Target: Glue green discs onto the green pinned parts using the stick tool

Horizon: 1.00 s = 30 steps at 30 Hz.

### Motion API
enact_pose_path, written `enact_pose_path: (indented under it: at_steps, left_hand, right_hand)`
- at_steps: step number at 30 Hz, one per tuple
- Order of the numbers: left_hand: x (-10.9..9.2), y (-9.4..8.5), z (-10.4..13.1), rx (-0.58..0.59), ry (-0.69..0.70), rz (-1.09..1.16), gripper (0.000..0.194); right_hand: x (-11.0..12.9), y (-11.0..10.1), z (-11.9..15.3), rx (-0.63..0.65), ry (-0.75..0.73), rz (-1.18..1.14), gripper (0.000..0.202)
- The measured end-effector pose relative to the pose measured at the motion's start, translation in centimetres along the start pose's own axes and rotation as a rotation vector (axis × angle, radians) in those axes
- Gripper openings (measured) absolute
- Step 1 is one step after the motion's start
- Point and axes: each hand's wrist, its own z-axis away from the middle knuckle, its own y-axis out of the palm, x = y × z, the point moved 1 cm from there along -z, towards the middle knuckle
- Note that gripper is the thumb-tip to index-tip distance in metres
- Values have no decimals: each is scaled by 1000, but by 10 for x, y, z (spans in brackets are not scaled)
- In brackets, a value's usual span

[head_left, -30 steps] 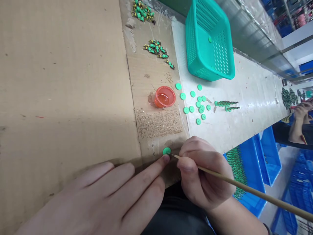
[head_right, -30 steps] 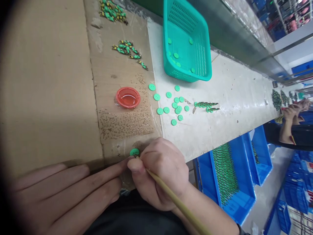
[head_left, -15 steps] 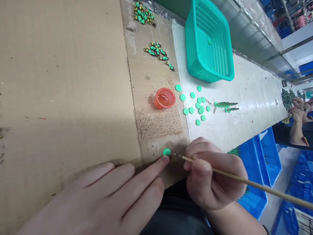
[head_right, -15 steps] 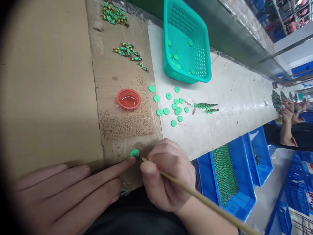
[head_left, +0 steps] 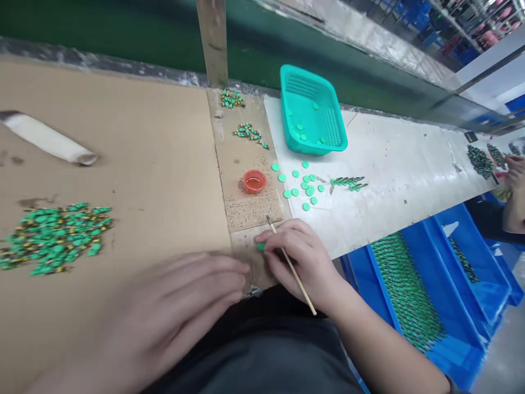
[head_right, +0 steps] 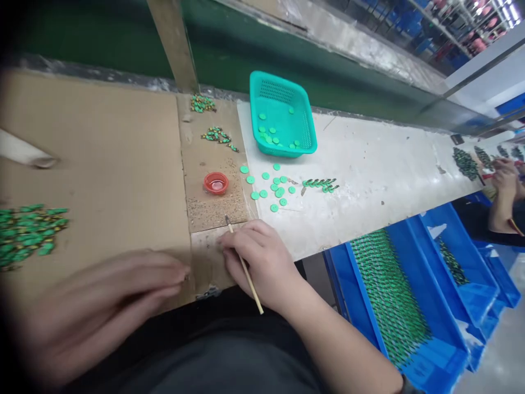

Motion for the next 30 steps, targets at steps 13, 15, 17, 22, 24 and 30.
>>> enact_pose_path:
  at_steps: [13, 15, 17, 22, 24, 30]
  left_hand:
    - [-41, -28, -12, -251, -367, 239, 37]
    - [-57, -24, -10, -189, -357, 252, 40]
    - [-76, -18, -10, -134, -313, 239, 39]
    - [-96, 1, -9, -71, -292, 271, 28]
    - [-91, 8, -6, -65, -372, 357, 30]
    - [-82, 31, -2, -71, -501, 532, 35]
  right_hand:
    - [30, -7, 9, -267, 147, -227, 9]
    - [47, -11, 6, -184, 309, -501, 13]
    - [62, -14, 2, -94, 437, -716, 14]
    - [68, -18, 1, -124, 417, -852, 20]
    - [62, -20, 7, -237, 248, -634, 14]
    - [47, -22, 25, -352, -199, -51, 19]
